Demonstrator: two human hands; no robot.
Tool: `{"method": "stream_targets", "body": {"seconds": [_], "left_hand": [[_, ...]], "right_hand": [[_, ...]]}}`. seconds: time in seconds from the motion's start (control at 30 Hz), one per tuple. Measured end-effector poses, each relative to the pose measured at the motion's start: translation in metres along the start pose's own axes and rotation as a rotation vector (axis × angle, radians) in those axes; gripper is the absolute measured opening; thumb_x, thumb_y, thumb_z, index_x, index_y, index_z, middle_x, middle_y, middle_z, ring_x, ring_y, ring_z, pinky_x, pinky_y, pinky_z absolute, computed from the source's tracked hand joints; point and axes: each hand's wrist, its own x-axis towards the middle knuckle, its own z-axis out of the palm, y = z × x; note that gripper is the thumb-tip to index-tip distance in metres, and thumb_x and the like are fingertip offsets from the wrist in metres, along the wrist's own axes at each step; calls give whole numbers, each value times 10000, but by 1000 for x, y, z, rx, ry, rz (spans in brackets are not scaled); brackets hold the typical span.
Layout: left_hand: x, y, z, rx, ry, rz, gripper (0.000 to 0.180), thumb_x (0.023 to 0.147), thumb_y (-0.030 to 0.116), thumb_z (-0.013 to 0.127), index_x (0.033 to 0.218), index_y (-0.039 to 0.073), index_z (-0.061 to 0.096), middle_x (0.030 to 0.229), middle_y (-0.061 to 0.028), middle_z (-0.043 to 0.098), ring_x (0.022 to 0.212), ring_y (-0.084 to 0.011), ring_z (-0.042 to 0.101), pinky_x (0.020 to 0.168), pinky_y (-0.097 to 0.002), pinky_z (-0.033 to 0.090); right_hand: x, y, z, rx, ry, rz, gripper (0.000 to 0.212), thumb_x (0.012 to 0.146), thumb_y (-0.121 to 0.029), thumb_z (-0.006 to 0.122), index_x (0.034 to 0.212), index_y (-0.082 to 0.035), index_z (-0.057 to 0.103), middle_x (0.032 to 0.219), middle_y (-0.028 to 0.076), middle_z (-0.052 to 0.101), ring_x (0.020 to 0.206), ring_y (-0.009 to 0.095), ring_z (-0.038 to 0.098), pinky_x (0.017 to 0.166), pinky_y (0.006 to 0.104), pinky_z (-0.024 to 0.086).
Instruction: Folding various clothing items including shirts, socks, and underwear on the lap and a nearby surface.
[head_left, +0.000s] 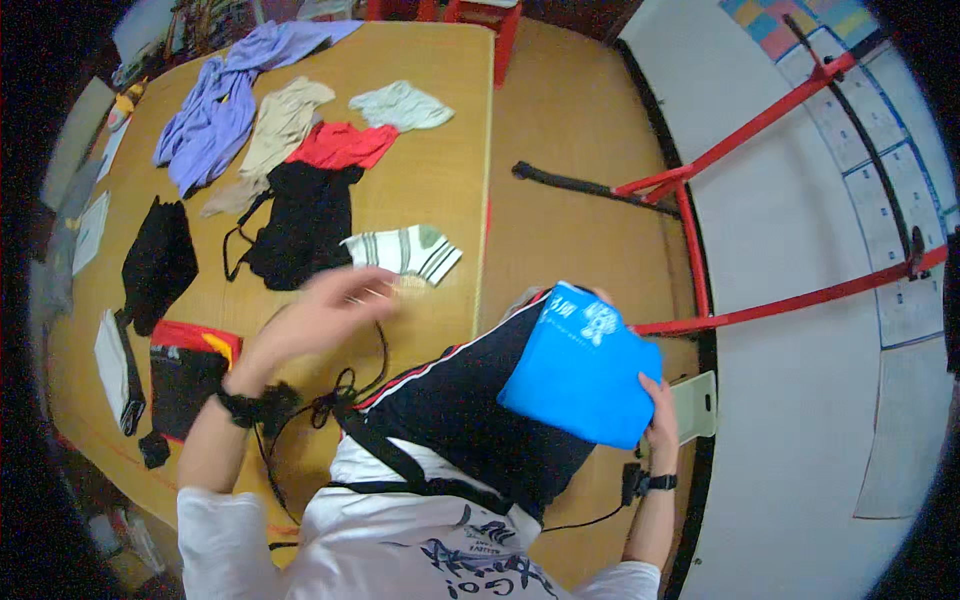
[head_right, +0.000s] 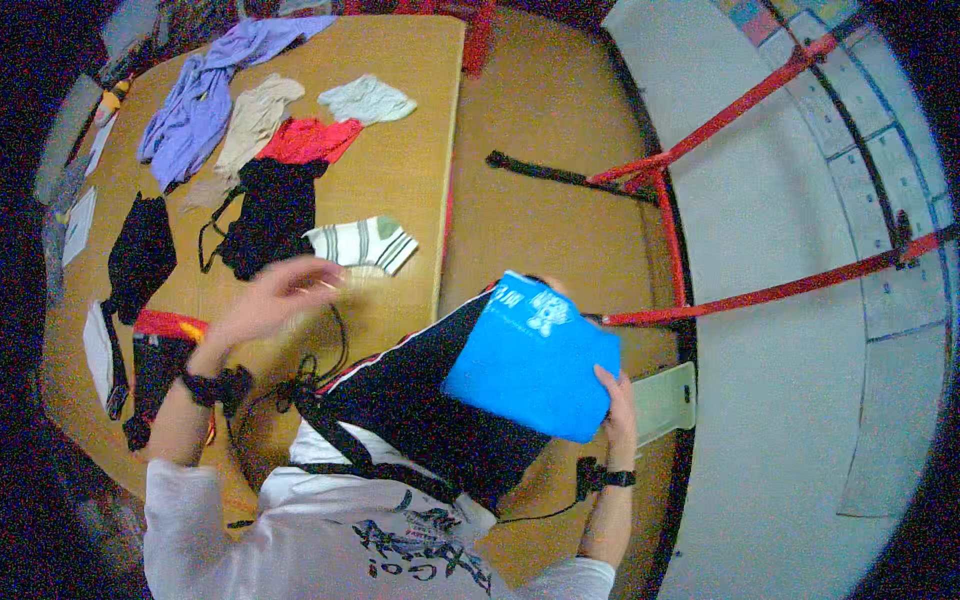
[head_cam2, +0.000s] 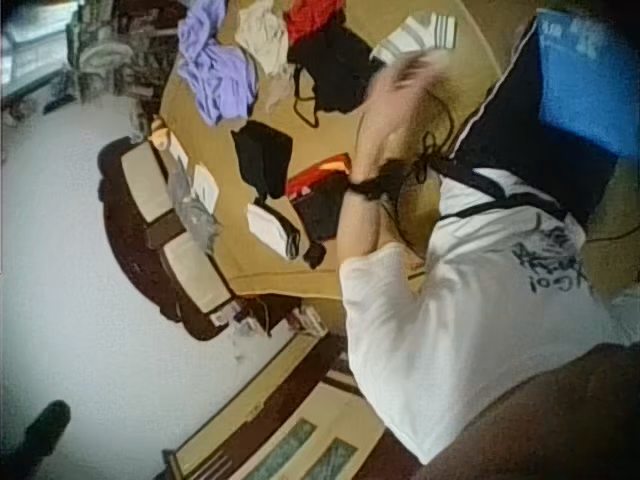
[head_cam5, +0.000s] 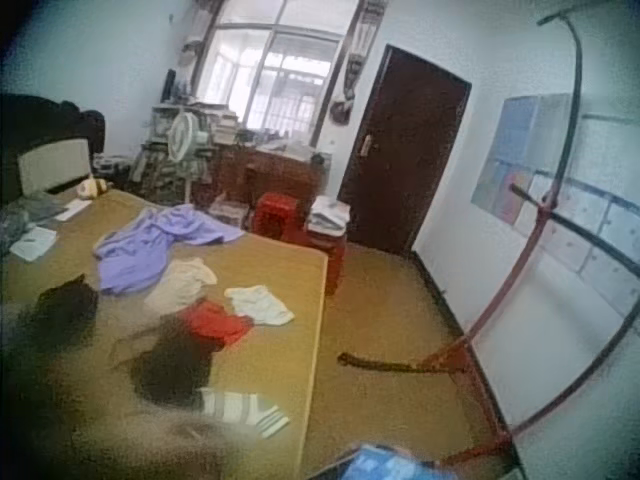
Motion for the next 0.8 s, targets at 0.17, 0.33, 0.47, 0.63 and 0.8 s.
{"method": "stream_targets", "body": {"seconds": [0.17, 0.33, 0.47, 0.63, 0.8], "left_hand": [[85, 20, 127, -83, -279, 40, 555, 780, 328, 754, 1134, -51, 555, 891, -109, 636, 804, -158, 606, 711, -287, 503], [111, 20, 201, -202, -177, 106, 399, 727, 209, 753, 984, -56, 602, 866, -141, 657, 771, -218, 641, 678, -338, 516], [110, 12, 194, -811, -268, 21, 326, 764, 137, 696, 1027, -35, 612, 934, -121, 662, 819, -208, 641, 752, -343, 520], [85, 21, 139, -1122, -377, -49, 348, 773, 71, 646, 1111, 10, 588, 1085, -95, 612, 1005, -191, 578, 876, -332, 482], [-21, 19, 70, -1198, -92, 196, 637, 792, 63, 654, 1360, 19, 368, 1254, -96, 536, 1106, -194, 528, 961, -343, 431]], "right_hand": [[-26, -19, 19, 90, 100, -120, 608, 820, -261, 683, 1289, 32, 428, 1179, 174, 565, 1015, 271, 588, 872, 376, 491], [-41, -39, 32, 51, 149, -197, 588, 821, -218, 669, 1299, 29, 432, 1196, 145, 558, 1030, 243, 563, 920, 361, 452], [-36, -41, 47, -190, 233, -385, 493, 819, -236, 658, 1222, 11, 517, 1148, 126, 577, 988, 214, 573, 886, 350, 466], [-77, -76, 86, 253, 67, -106, 614, 829, -349, 595, 1300, 21, 463, 1260, 165, 531, 1133, 270, 522, 983, 387, 417], [-83, -102, 158, 24, -121, -186, 643, 792, -297, 642, 1313, 29, 452, 1264, 160, 531, 1128, 275, 518, 999, 377, 384]]}}
